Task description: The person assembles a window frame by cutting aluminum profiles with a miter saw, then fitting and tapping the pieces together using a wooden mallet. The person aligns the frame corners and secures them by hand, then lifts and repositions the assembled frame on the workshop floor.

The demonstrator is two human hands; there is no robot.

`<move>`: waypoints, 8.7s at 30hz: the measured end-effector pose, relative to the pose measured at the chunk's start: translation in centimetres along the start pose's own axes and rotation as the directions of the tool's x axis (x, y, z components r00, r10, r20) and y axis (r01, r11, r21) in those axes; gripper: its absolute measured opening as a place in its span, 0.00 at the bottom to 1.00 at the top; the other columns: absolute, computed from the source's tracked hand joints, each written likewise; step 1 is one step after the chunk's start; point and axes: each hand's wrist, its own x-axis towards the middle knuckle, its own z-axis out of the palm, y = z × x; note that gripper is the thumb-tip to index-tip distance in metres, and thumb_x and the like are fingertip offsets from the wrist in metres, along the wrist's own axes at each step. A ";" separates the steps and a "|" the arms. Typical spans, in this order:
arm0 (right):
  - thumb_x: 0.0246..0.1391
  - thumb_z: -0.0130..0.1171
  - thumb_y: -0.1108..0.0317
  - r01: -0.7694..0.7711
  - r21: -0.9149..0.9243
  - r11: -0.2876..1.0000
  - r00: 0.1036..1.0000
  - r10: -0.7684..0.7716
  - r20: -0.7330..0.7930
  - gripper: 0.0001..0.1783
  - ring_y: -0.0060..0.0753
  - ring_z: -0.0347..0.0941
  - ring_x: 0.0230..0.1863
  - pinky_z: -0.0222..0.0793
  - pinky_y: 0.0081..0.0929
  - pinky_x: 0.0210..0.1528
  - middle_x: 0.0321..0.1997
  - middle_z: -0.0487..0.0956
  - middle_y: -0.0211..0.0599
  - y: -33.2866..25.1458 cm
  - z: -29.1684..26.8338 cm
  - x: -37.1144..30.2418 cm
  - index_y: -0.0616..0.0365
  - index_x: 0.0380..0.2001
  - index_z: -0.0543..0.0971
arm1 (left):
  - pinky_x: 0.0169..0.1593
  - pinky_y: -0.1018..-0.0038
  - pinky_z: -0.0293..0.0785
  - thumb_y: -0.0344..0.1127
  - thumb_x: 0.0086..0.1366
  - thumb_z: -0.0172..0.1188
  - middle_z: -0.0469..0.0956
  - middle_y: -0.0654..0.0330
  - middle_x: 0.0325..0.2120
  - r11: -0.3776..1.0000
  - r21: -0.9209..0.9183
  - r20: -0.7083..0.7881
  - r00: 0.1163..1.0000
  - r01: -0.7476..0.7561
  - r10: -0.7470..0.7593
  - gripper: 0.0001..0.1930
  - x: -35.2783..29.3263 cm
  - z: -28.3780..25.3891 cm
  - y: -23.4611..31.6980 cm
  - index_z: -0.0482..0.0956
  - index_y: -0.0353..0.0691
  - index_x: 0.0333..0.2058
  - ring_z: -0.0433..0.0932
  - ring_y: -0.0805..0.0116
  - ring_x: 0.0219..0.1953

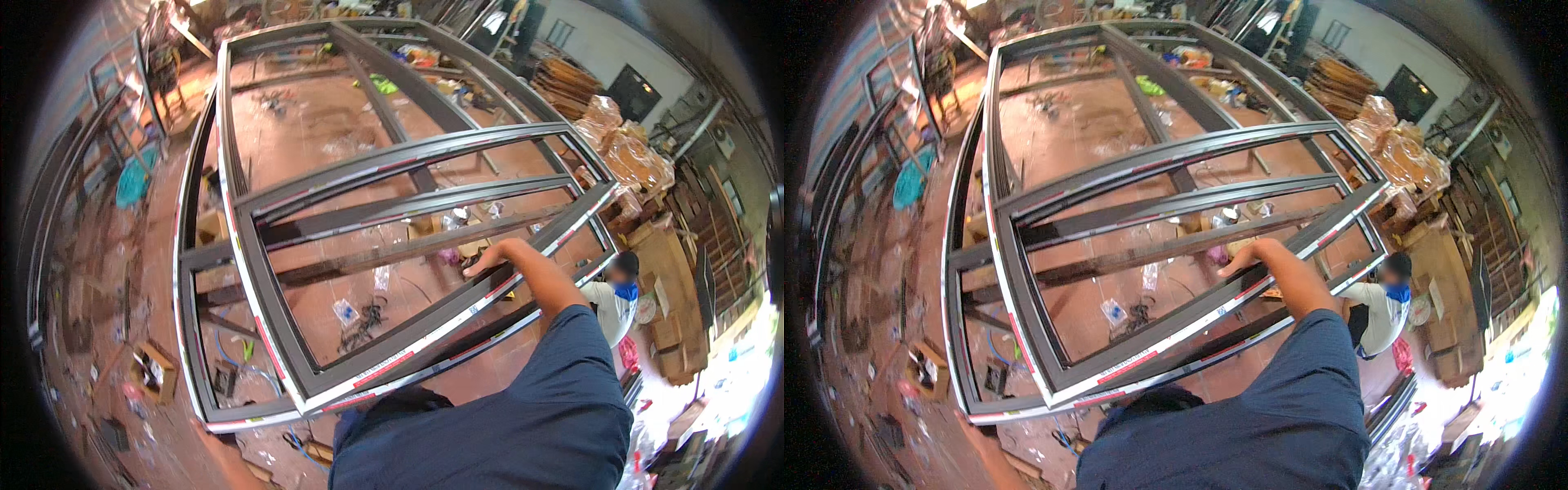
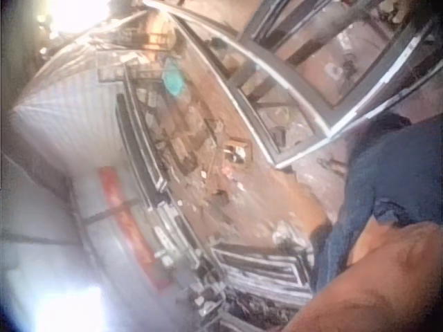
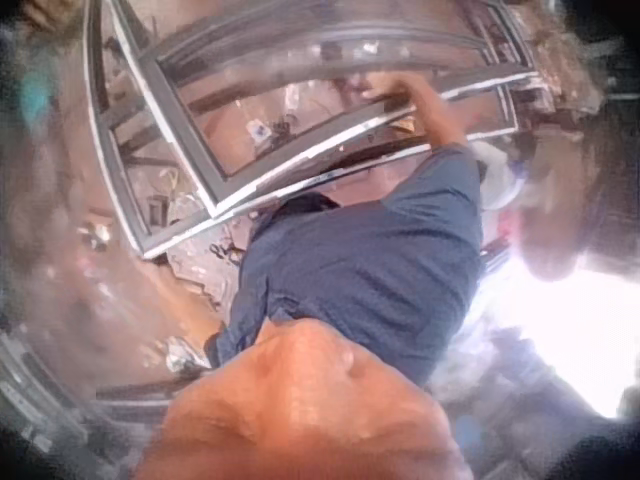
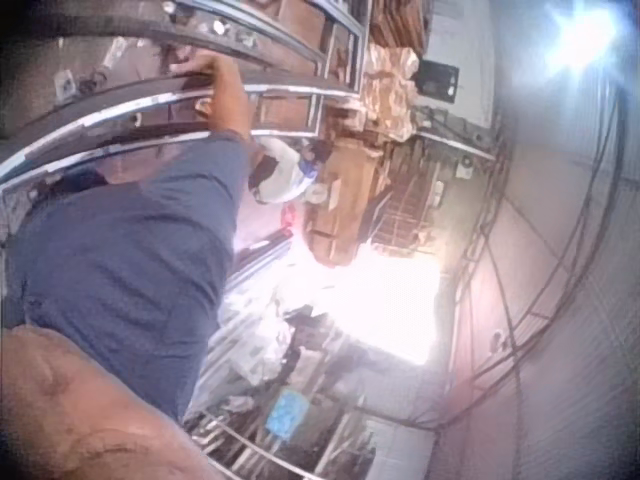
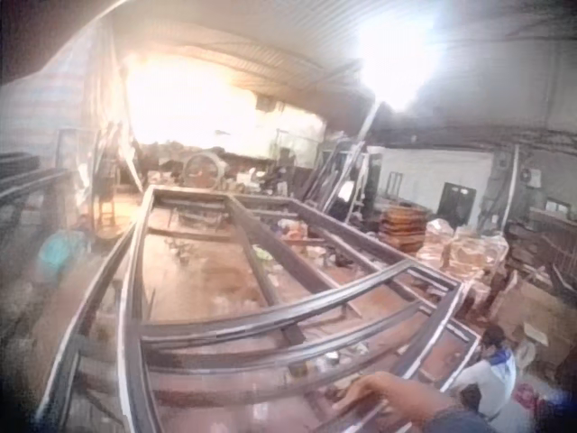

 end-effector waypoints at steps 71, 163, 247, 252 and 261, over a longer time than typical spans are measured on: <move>0.60 0.35 0.10 0.347 -0.345 0.872 0.930 -0.367 0.006 0.62 0.50 0.66 0.77 0.58 0.48 0.78 0.77 0.72 0.51 2.3 14.9 -6.4 0.54 0.71 0.77 | 0.60 0.49 0.78 0.80 0.71 0.51 0.75 0.58 0.61 0.988 -0.156 0.194 0.981 0.010 0.020 0.44 -29.5 19.3 -21.9 0.71 0.47 0.67 0.75 0.56 0.59; 0.35 0.83 0.34 0.199 -0.733 0.651 0.186 -0.759 -0.624 0.49 0.58 0.79 0.61 0.72 0.52 0.63 0.57 0.82 0.51 -1.2 -16.1 -1.1 0.56 0.55 0.80 | 0.59 0.53 0.77 0.61 0.72 0.66 0.80 0.58 0.54 0.990 -0.133 -0.143 0.990 -0.039 0.020 0.32 -39.2 31.1 -22.8 0.75 0.44 0.63 0.80 0.55 0.56; 0.64 0.67 0.36 0.824 0.391 -0.410 0.564 0.534 -0.630 0.49 0.49 0.71 0.69 0.65 0.46 0.73 0.73 0.71 0.44 70.9 57.1 -10.1 0.62 0.74 0.67 | 0.57 0.59 0.75 0.58 0.77 0.61 0.80 0.62 0.48 0.965 0.080 -0.214 0.942 -0.248 0.260 0.27 -60.9 -20.0 -22.0 0.77 0.39 0.59 0.79 0.60 0.50; 0.67 0.66 0.38 0.788 0.344 -0.511 0.605 0.535 -0.590 0.47 0.50 0.73 0.67 0.69 0.46 0.70 0.72 0.72 0.45 68.5 57.8 -6.7 0.66 0.73 0.68 | 0.66 0.58 0.71 0.68 0.74 0.60 0.78 0.56 0.60 0.975 0.027 -0.284 0.933 -0.223 0.221 0.38 -57.7 -20.9 -27.1 0.74 0.38 0.64 0.77 0.55 0.58; 0.66 0.61 0.30 0.781 0.419 -0.462 0.623 0.616 -0.482 0.52 0.50 0.74 0.66 0.68 0.47 0.71 0.69 0.75 0.47 66.7 57.4 4.1 0.70 0.70 0.71 | 0.64 0.54 0.74 0.77 0.70 0.56 0.78 0.59 0.58 0.992 0.123 -0.433 0.901 0.031 0.025 0.42 -55.3 -21.4 -33.1 0.73 0.44 0.64 0.77 0.57 0.56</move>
